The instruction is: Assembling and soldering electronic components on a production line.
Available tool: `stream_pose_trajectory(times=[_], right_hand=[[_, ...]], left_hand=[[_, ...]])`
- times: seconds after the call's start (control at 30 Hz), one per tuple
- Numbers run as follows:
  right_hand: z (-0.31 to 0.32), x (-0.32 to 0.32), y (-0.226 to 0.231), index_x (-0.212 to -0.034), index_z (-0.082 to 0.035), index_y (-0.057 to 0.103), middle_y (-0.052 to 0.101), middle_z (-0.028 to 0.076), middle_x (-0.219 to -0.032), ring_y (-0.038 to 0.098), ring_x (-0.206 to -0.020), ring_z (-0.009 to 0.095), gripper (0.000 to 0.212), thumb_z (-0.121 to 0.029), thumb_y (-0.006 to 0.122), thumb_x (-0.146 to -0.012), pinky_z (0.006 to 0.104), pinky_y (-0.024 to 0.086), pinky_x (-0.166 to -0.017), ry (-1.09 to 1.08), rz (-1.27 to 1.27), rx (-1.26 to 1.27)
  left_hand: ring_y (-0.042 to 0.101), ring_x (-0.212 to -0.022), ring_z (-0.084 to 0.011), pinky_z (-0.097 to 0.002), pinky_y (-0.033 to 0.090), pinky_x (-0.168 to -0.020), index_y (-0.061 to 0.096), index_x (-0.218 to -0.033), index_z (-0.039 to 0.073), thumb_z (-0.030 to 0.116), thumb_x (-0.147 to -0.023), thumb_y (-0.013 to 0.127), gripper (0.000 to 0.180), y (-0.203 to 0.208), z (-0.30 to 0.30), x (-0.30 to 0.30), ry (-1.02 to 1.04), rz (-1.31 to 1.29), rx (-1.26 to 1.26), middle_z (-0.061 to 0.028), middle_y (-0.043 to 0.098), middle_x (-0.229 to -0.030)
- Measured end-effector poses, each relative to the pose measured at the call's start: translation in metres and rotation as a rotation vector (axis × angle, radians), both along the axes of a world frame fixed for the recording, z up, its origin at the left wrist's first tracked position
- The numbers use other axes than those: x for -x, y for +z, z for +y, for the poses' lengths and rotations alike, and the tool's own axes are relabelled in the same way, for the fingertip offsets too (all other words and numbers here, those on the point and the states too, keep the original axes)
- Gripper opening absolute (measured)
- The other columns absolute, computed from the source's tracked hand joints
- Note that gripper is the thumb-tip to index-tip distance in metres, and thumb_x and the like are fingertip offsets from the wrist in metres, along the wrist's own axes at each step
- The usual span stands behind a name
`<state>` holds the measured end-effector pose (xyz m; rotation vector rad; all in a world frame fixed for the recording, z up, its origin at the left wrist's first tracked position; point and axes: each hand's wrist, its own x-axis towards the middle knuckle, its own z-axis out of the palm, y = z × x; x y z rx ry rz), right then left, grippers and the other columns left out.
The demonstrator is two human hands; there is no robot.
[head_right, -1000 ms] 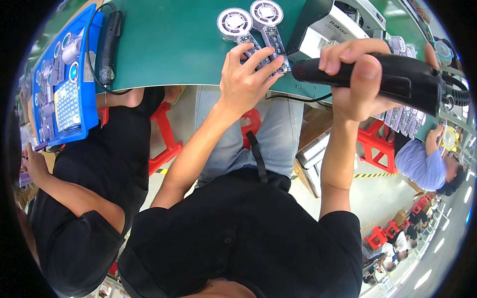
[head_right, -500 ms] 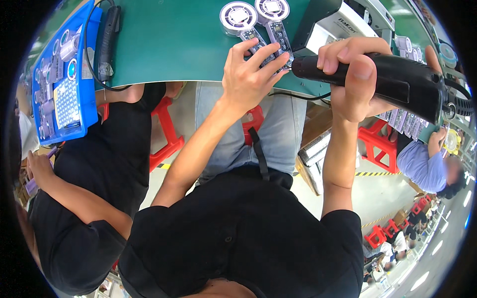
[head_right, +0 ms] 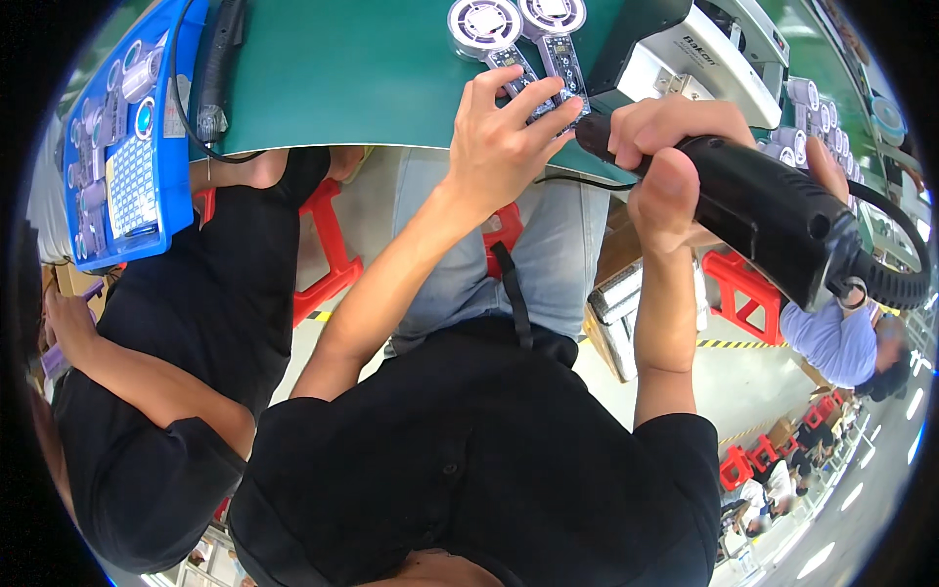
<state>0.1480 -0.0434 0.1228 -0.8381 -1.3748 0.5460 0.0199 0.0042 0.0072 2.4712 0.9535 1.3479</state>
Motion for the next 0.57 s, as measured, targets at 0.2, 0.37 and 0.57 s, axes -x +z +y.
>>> stream_pose_trajectory(times=[0.2,0.37,0.57], right_hand=[[0.01,-0.003,0.005,-0.107,0.004,0.048,0.058,0.014,-0.073,0.057,-0.059,0.02,0.04,-0.027,0.07,-0.093,0.0359,0.052,-0.061,-0.022,0.005,-0.146],[0.012,-0.063,0.059,-0.101,0.005,0.051,0.058,0.018,-0.067,0.057,-0.048,0.024,0.018,-0.005,0.063,-0.091,0.0416,0.053,-0.047,-0.195,0.013,-0.213],[0.02,-0.063,0.079,-0.122,-0.008,0.038,0.058,0.022,-0.061,0.056,-0.043,0.026,0.045,-0.001,0.067,-0.087,0.0446,0.053,-0.045,-0.432,-0.12,-0.214]], left_hand=[[0.051,-0.111,-0.0302,-0.0416,0.048,-0.087,0.075,-0.103,0.02,0.017,-0.067,0.083,0.037,0.001,0.001,0.001,-0.015,-0.017,0.006,0.0032,0.064,-0.115],[0.053,-0.116,-0.0343,-0.0419,0.052,-0.091,0.073,-0.109,0.016,0.011,-0.071,0.079,0.038,0.008,-0.001,0.019,-0.154,-0.039,0.1,-0.002,0.064,-0.124],[0.056,-0.123,-0.0358,-0.0398,0.054,-0.092,0.073,-0.107,0.01,0.006,-0.07,0.079,0.037,-0.002,0.001,0.026,-0.2,-0.125,0.06,-0.0064,0.066,-0.124]])
